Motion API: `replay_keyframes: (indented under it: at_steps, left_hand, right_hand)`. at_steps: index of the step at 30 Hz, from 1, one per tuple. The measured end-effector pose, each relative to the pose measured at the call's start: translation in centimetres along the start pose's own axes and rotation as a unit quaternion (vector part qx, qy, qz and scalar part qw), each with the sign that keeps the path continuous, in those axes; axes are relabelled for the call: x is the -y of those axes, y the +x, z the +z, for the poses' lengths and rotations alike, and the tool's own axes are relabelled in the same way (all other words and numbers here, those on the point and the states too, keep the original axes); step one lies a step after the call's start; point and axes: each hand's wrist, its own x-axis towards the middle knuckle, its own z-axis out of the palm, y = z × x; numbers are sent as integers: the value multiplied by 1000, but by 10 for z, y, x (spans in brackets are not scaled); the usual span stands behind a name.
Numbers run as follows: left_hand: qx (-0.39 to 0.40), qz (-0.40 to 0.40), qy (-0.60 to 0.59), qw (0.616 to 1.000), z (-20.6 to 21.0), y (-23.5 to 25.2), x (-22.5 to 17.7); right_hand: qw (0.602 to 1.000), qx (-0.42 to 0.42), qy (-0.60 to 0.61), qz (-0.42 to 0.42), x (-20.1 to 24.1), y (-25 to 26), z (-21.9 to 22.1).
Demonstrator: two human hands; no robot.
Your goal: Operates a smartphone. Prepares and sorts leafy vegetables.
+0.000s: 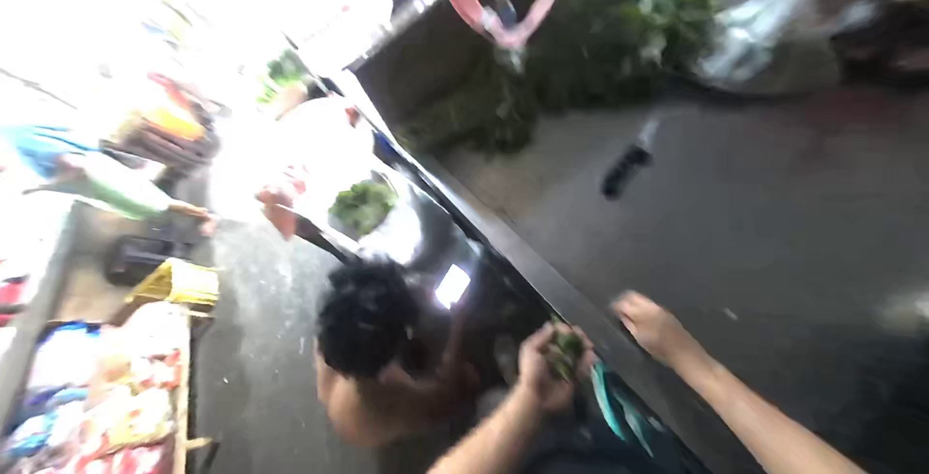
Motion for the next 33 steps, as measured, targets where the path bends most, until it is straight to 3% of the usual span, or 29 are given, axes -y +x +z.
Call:
replay_keyframes:
  at_steps: [6, 11, 18, 24, 33]
  left_hand:
    - [-42, -41, -17, 998, -5, 7, 3]
    - [-50, -36, -28, 998, 1, 3, 2]
    - [-58, -45, -20, 997, -3, 2, 11]
    - [-45, -44, -7, 998, -6, 5, 16]
    - [-61, -35, 0, 998, -4, 0, 20]
  right_hand:
    - [999, -24, 24, 40, 2, -1, 11]
    - [989, -99, 68, 83, -3, -5, 15]
    - [992, -13, 13, 123, 6, -7, 6]
    - [995, -8, -9, 98, 3, -10, 7]
    - [973, 86, -33, 214, 24, 9, -2]
